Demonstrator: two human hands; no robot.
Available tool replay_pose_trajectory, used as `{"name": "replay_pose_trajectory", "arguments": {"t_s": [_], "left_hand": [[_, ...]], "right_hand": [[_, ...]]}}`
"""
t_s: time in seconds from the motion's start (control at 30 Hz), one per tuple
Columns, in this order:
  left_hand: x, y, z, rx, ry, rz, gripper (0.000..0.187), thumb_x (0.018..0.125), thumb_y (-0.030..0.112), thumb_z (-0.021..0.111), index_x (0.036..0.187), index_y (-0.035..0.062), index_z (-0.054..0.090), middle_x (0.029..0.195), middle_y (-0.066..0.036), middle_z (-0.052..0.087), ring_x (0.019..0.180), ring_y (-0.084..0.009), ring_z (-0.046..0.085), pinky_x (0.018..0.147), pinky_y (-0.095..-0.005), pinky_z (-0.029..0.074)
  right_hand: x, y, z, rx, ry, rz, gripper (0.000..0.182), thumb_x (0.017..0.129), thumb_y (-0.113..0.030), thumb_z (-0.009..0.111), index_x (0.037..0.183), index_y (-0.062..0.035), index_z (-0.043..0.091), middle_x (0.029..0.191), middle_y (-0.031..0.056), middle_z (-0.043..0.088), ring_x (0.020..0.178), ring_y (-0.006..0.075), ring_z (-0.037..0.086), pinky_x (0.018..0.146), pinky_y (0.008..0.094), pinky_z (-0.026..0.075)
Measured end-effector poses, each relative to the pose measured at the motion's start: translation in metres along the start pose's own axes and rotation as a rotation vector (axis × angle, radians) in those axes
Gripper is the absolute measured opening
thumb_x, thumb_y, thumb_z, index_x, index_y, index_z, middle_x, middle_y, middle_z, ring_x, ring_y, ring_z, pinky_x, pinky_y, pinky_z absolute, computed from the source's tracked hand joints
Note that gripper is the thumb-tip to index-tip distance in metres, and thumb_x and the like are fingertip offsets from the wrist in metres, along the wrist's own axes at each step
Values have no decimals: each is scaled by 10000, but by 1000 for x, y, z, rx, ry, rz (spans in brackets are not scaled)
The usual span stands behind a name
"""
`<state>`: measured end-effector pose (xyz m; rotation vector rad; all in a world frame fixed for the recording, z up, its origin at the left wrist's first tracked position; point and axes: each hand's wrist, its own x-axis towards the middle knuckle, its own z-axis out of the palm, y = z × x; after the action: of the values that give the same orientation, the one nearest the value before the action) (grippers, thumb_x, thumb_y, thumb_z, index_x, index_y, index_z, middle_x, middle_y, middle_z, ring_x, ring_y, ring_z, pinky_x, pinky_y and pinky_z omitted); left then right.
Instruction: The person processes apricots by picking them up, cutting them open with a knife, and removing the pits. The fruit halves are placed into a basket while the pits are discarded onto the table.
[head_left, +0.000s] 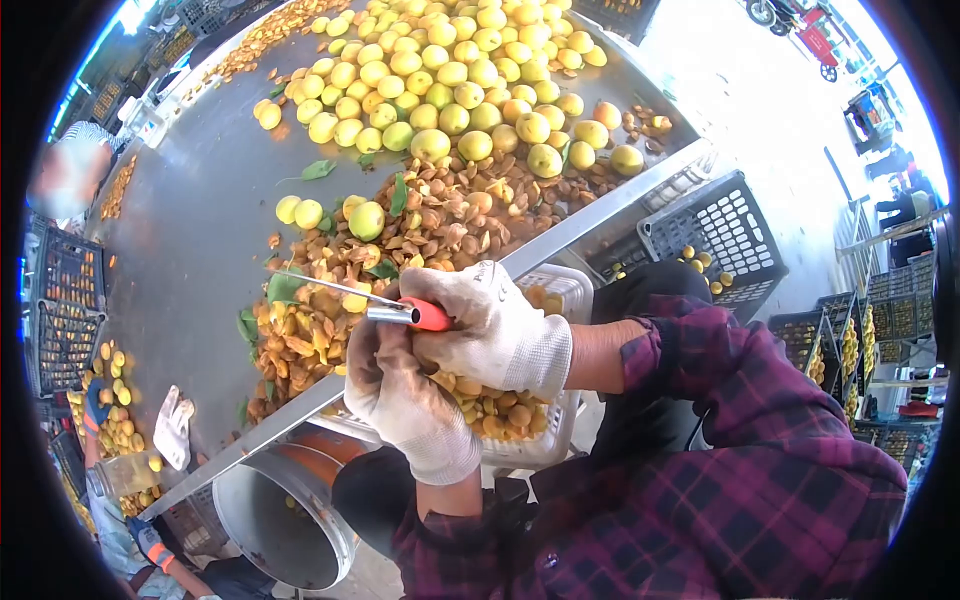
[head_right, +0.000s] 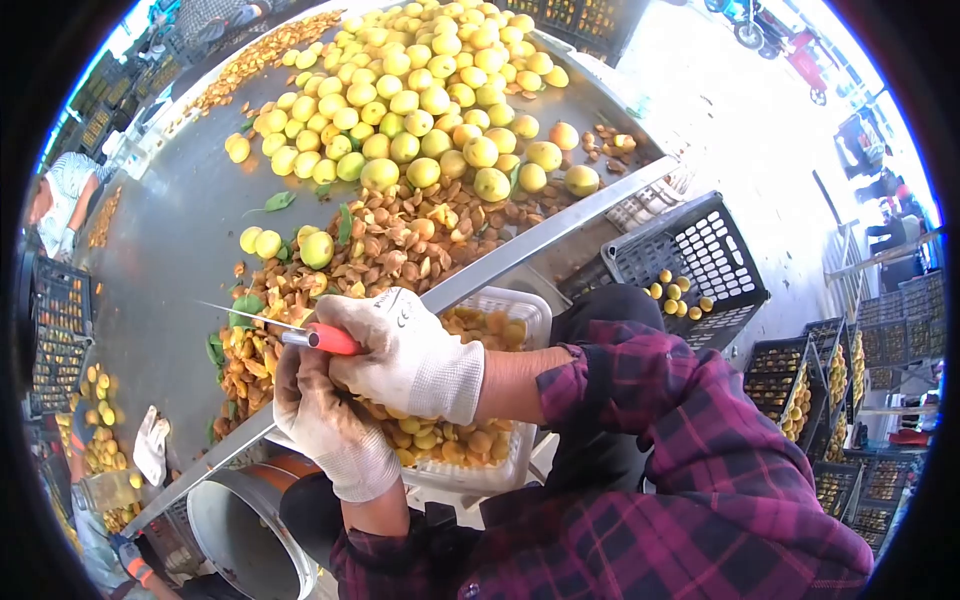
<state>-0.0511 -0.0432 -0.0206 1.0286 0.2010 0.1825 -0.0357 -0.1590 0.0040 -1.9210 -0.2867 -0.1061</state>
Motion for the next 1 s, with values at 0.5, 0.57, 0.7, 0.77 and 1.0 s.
{"name": "replay_pose_trajectory", "arguments": {"t_s": [0.5,0.57,0.7,0.77,1.0], "left_hand": [[29,-14,-30,-155,83,-305,202,940,69,613,1075,-79,641,987,-116,692,816,-169,650,781,-269,537],[31,-15,-33,-137,78,-193,240,934,112,632,1072,-84,637,973,-121,693,803,-175,648,777,-286,541],[27,7,-15,-54,-21,5,364,932,207,595,1161,-74,630,910,-110,678,731,-170,632,702,-266,534],[32,21,-10,58,90,-45,363,922,233,613,1170,-29,651,832,-62,648,663,-134,593,639,-222,494],[60,35,-10,560,-64,351,390,963,253,574,1209,-46,620,1192,-141,605,1012,-182,612,827,-310,525]], "right_hand": [[-9,0,17,-396,-200,-352,378,708,-137,739,1045,-87,575,821,105,590,698,363,624,569,432,488],[-5,5,22,-323,-145,-355,386,708,-146,743,1045,-90,563,823,106,596,710,362,627,575,435,490],[-3,-5,10,-189,-80,-249,395,714,-144,741,1051,-97,540,828,111,613,766,359,648,620,425,515],[-11,-11,0,-91,-147,-206,415,729,-123,723,1097,-80,537,838,115,637,793,361,664,649,417,529],[-16,-25,-56,-194,-284,191,531,767,-373,793,1175,-85,613,821,126,692,787,316,698,680,389,549]]}}
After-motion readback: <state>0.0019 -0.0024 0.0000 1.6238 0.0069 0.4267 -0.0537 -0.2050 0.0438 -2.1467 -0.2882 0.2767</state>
